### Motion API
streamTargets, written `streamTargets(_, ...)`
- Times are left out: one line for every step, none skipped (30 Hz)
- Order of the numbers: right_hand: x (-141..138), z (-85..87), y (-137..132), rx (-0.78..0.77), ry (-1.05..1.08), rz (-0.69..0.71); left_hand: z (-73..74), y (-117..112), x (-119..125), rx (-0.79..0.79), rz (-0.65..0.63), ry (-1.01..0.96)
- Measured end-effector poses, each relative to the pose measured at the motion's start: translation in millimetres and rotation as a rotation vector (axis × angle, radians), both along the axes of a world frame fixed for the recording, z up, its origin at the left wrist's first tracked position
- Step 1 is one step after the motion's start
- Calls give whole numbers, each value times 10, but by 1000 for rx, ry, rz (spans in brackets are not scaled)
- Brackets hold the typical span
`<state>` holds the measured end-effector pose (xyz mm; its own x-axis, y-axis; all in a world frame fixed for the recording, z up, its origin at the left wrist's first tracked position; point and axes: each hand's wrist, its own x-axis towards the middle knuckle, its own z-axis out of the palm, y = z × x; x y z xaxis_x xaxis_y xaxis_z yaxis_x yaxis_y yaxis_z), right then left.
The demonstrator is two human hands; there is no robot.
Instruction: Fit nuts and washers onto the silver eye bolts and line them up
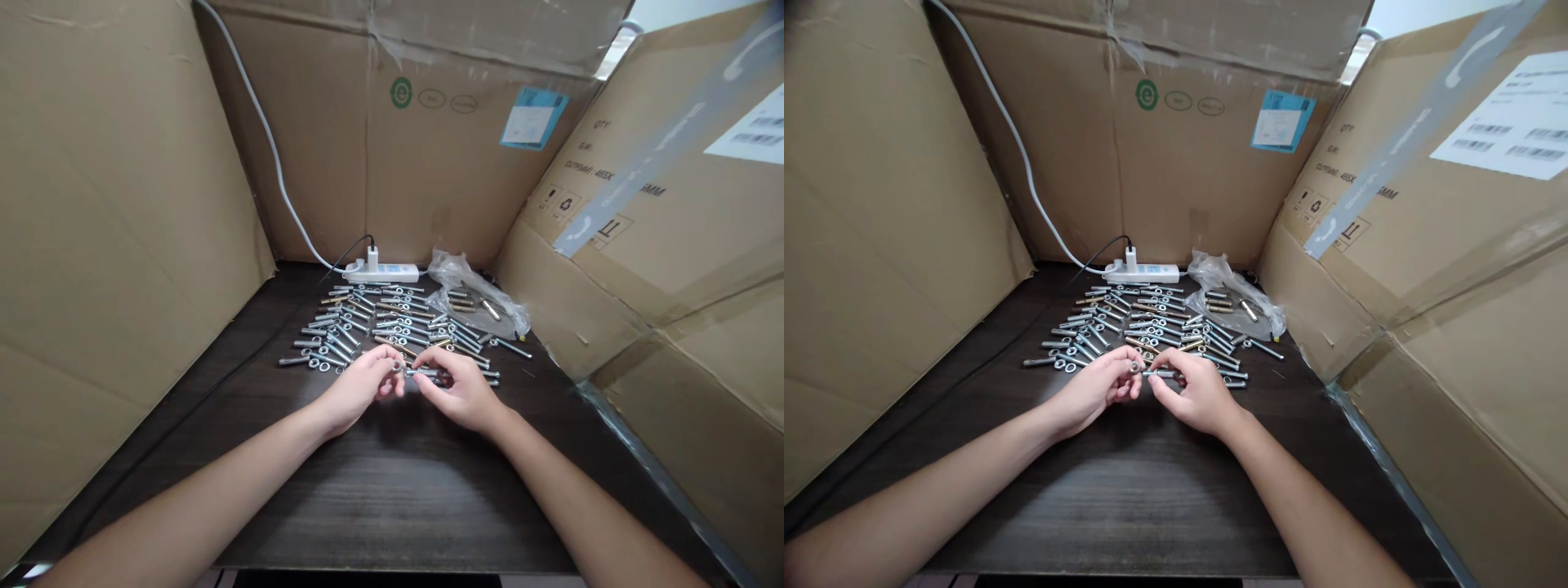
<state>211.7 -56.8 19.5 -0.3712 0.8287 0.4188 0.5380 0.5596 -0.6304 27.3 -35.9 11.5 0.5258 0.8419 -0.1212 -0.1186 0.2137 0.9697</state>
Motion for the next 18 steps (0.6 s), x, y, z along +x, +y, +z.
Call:
streamTargets(-1, 0, -3, -1, 1, 1, 4, -10, 6, -10, -3, -5)
streamTargets(-2, -2, -6, -1, 2, 0, 6, -19, 9, -10, -6, -9)
streamTargets(-2, -3, -8, -2, 3, -1, 6, -25, 11, -4, -10, -11)
streamTargets(-2, -4, -11, -2, 3, -1, 5, -29, 11, 5, -15, -14)
streamTargets(-1, -4, -13, -2, 4, 0, 2, -32, 10, 15, -19, -15)
streamTargets(-1, -4, -16, -2, 4, 2, -1, -33, 7, 27, -22, -10)
streamTargets(-2, -3, -18, -2, 3, 4, -4, -34, 5, 41, -19, 0)
streamTargets(-2, -3, -19, -2, 0, 5, -7, -35, 2, 58, -14, 12)
streamTargets(-2, -2, -20, -3, -2, 5, -10, -37, 0, 76, -7, 21)
streamTargets(-2, -1, -20, -3, -4, 4, -12, -39, -2, 89, -2, 21)
streamTargets(-2, -2, -19, -2, -6, 3, -13, -42, -4, 98, 0, 14)
streamTargets(-1, -3, -17, -2, -7, 2, -14, -46, -5, 103, 1, 1)
streamTargets(-1, -5, -15, -1, -8, 2, -15, -49, -5, 105, -1, -9)
streamTargets(0, -7, -13, 0, -10, 2, -15, -52, -5, 106, -4, -12)
streamTargets(1, -11, -10, 1, -11, 1, -14, -55, -4, 108, -7, -7)
streamTargets(1, -15, -7, 2, -13, -1, -13, -57, -3, 113, -11, 1)
streamTargets(2, -19, -4, 2, -13, -3, -11, -59, -2, 118, -16, 9)
streamTargets(3, -25, -1, 3, -13, -8, -9, -60, -1, 121, -24, 15)
